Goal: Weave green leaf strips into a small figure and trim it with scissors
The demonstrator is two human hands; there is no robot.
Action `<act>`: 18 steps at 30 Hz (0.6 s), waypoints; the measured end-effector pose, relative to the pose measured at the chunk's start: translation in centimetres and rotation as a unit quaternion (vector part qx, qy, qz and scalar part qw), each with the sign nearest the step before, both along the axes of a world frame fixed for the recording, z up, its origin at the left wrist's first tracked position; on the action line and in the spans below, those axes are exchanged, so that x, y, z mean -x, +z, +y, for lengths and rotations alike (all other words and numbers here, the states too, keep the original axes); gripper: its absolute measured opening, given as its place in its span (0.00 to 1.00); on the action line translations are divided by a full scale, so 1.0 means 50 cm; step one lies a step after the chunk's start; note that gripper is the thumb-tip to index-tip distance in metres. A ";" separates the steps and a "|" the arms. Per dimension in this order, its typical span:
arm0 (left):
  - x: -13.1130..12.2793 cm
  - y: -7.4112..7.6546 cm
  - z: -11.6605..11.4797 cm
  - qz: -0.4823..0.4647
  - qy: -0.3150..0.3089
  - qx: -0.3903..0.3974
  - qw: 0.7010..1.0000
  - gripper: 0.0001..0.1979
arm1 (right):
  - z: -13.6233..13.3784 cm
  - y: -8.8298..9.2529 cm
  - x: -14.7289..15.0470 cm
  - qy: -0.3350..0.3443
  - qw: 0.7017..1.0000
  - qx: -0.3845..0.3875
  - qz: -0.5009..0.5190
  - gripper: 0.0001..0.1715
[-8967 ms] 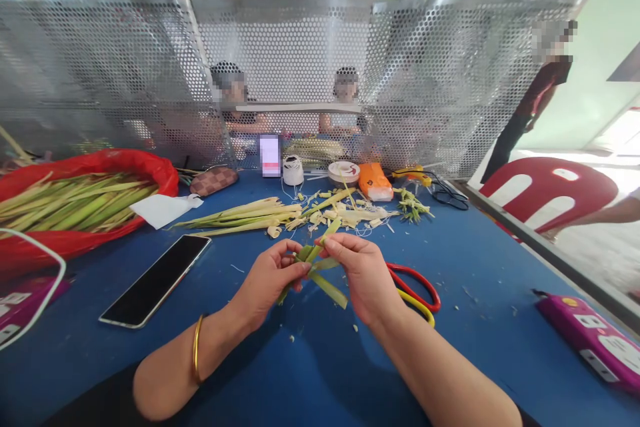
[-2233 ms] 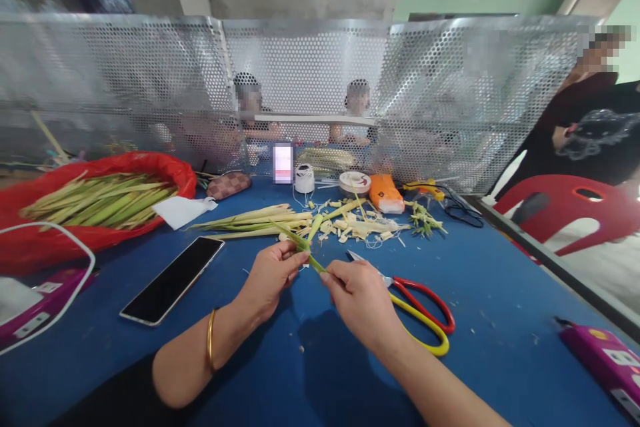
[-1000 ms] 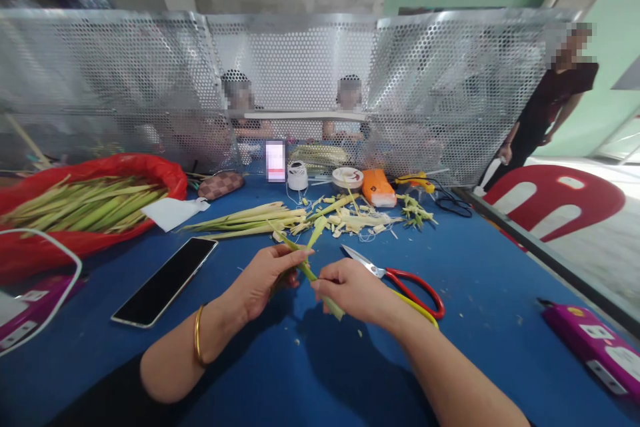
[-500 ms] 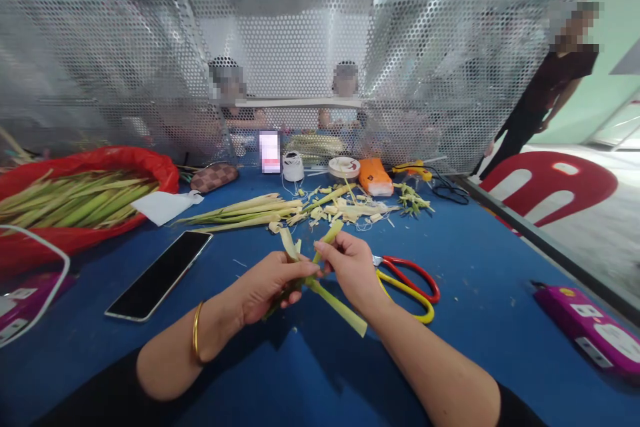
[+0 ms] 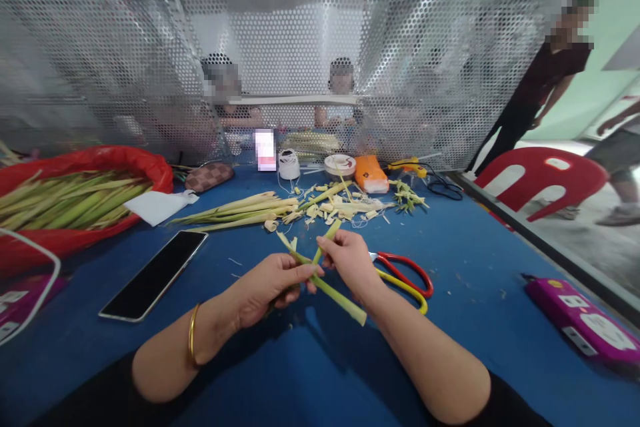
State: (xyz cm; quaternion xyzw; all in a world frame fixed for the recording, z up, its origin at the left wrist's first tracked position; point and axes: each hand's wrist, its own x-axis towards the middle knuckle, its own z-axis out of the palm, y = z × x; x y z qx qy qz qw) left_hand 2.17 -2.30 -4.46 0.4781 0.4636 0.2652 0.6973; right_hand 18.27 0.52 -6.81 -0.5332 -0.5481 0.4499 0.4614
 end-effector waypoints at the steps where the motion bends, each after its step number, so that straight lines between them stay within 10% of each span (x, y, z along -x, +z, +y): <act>1: 0.001 0.003 0.000 -0.008 -0.002 0.000 1.000 0.22 | 0.007 0.007 -0.009 -0.019 0.999 -0.018 -0.022 0.17; 4: 0.004 0.014 -0.003 0.003 -0.018 -0.002 1.000 0.23 | 0.015 0.035 -0.032 -0.111 0.968 -0.175 -0.138 0.18; 7: 0.003 0.019 -0.009 0.043 -0.066 -0.008 0.997 0.21 | 0.002 0.060 -0.035 0.025 0.945 -0.233 -0.227 0.09; 10: -0.001 0.016 -0.016 0.058 -0.112 -0.018 0.992 0.19 | -0.018 0.068 -0.025 0.218 0.957 -0.107 -0.159 0.16; 18: -0.001 0.025 -0.019 0.025 -0.163 -0.029 0.986 0.20 | -0.027 0.066 -0.039 0.366 0.898 0.192 0.152 0.13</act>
